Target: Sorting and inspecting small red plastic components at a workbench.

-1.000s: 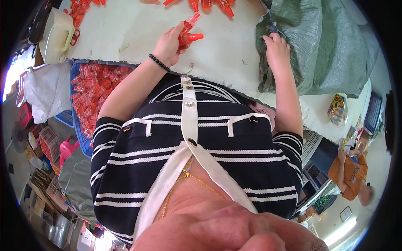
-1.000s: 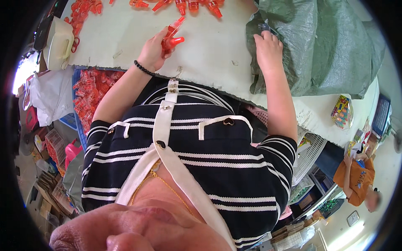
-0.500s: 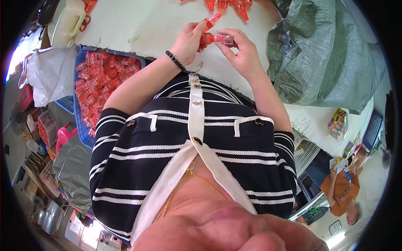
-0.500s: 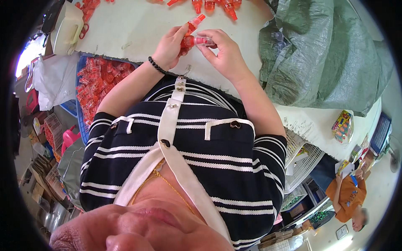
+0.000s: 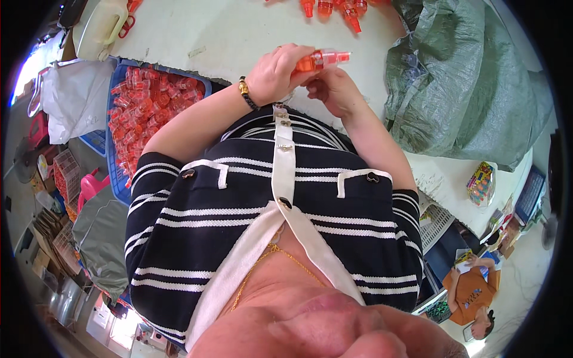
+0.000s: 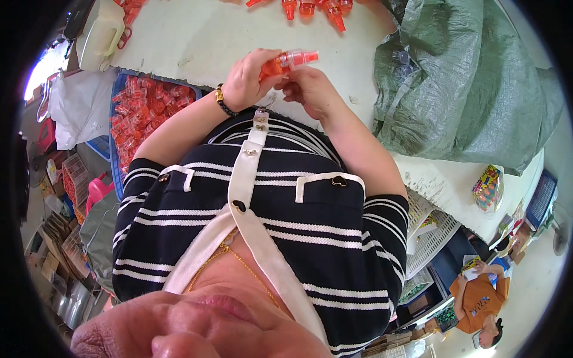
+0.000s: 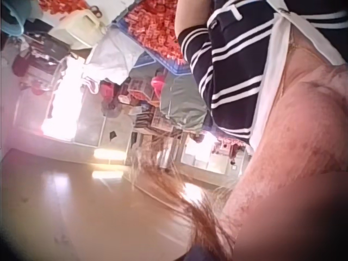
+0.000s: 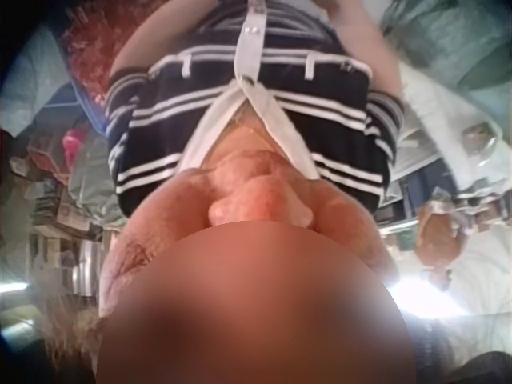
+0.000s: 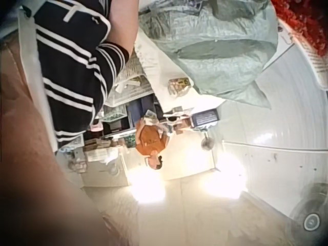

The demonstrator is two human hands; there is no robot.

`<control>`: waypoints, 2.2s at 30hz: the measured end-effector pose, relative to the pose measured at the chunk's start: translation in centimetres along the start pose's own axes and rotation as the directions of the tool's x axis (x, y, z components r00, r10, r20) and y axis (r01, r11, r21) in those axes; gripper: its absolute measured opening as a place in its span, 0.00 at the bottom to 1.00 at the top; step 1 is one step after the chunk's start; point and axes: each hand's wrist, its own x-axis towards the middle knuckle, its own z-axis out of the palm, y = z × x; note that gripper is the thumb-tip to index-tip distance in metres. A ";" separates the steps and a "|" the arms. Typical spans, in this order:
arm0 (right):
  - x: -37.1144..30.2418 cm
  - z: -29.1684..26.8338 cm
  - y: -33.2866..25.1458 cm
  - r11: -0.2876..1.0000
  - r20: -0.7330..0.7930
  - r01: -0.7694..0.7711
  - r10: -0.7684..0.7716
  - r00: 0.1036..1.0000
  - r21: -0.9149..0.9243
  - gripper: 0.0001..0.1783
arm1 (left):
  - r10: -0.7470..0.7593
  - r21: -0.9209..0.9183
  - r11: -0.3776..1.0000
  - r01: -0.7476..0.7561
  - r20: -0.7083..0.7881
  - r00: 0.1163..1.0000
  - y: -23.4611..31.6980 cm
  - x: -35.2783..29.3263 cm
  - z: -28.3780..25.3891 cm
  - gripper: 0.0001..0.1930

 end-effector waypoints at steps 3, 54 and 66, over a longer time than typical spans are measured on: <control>0.3 1.0 -0.1 0.994 0.021 -0.076 0.078 0.997 -0.082 0.17 | 0.008 0.062 0.998 -0.016 0.132 0.991 0.0 -0.9 -1.3 0.21; -1.4 -6.4 -7.9 -0.119 0.137 0.072 -0.740 0.658 -0.990 0.11 | -0.732 -0.529 -0.004 0.848 0.580 0.358 -1.3 1.8 0.1 0.16; -3.0 -6.7 -8.4 0.131 -0.001 0.206 -0.848 0.531 -0.970 0.14 | -0.701 -0.592 -0.103 0.800 0.613 0.364 -1.6 1.6 0.2 0.22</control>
